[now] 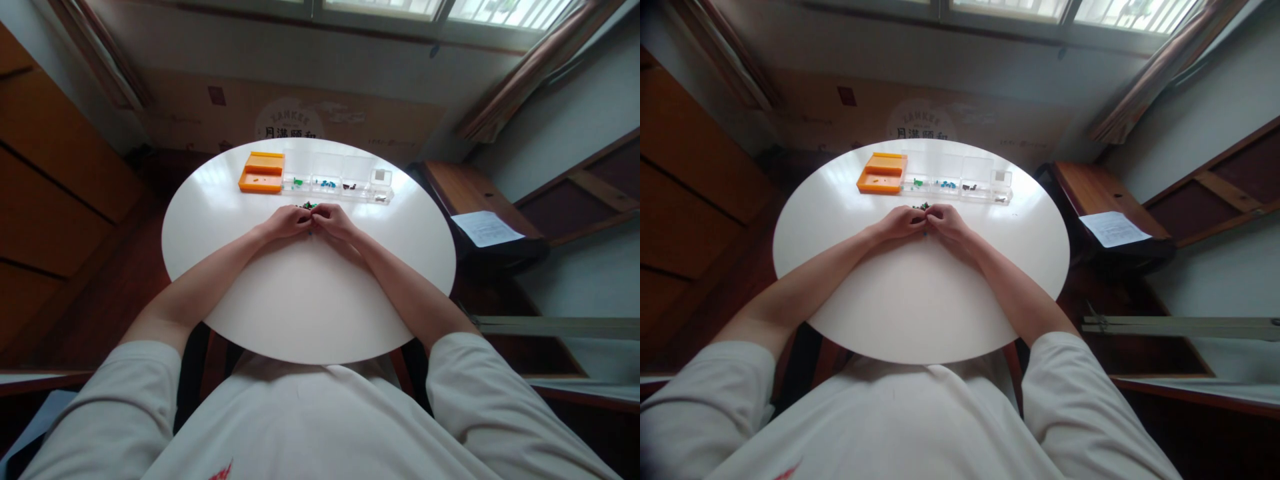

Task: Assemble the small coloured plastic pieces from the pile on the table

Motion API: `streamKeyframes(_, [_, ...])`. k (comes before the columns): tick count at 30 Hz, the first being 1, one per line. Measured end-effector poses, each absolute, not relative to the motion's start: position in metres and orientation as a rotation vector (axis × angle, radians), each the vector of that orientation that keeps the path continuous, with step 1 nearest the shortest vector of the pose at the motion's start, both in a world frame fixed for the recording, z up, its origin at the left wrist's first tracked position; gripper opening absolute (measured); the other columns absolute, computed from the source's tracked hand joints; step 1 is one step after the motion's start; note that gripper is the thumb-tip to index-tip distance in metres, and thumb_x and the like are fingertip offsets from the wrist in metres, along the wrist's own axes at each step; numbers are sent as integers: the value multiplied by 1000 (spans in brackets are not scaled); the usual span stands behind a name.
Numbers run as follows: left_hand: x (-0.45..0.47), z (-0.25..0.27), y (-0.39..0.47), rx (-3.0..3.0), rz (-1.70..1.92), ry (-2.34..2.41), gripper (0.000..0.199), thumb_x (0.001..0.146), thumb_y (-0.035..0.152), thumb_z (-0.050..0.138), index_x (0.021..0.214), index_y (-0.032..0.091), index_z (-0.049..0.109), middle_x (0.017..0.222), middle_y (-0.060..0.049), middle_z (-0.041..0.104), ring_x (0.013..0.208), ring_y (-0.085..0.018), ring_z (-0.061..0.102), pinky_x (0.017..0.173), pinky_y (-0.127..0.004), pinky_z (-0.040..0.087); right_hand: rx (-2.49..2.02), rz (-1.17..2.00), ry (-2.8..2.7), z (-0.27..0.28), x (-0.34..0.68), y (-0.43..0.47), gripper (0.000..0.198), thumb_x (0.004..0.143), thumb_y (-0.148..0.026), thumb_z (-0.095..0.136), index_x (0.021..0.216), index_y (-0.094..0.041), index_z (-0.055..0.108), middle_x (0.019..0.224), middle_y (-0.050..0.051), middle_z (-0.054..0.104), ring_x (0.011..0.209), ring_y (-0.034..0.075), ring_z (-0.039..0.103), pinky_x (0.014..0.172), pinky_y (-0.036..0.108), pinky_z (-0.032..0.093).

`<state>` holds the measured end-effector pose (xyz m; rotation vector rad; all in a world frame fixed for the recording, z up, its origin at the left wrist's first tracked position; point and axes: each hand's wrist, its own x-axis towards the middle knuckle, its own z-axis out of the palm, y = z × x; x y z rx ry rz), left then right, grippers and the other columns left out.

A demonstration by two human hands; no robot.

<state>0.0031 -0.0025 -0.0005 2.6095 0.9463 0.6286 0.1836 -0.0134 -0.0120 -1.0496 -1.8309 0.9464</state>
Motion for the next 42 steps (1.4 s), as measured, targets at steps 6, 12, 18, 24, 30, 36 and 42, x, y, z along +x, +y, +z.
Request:
streamKeyframes(6, [3,0,-3,2607,631,949,35,85,41,46,74,15,67,65,-2,64,56,-9,48,55,-22,27,-1039,952,-1817,-12,184,-14,17,69,-21,52,78,-12,65,69,2,64,61,11,55,59,24,44])
streamKeyframes(12, [3,-1,-2,2625,603,960,36,86,41,44,77,15,68,68,-2,66,58,-10,51,56,-22,28,-1063,947,-1824,-7,183,-18,18,69,-20,53,79,-11,65,69,2,65,63,12,56,60,24,45])
streamKeyframes(18, [4,-1,-2,2637,597,974,35,86,41,45,80,16,69,69,-2,67,58,-10,52,55,-22,28,-1056,934,-1837,-6,183,-17,17,70,-20,53,79,-12,65,68,2,65,62,12,56,59,23,44])
streamKeyframes(24, [3,0,-1,2654,593,972,34,86,40,45,82,17,69,72,-2,68,58,-10,53,55,-21,28,-1048,903,-1863,-10,185,-14,18,70,-20,53,80,-12,66,70,2,65,64,12,56,61,24,45])
streamKeyframes(30, [3,-2,-1,2645,607,951,34,86,40,45,82,17,69,69,-2,67,58,-10,53,55,-21,28,-1044,905,-1860,-11,185,-14,18,70,-21,53,79,-12,66,70,2,65,63,12,56,61,23,45])
streamKeyframes(36, [3,-3,1,2646,605,960,33,85,39,46,81,17,70,68,-2,67,57,-10,52,55,-21,28,-1050,920,-1856,-11,185,-14,18,70,-20,52,79,-12,66,70,2,65,63,12,56,60,23,44])
streamKeyframes(42, [3,-4,1,2652,604,965,33,85,40,46,80,17,69,68,-2,66,58,-10,53,55,-22,28,-1055,915,-1867,-8,184,-16,20,71,-22,52,81,-11,66,72,3,65,64,13,56,62,25,45])
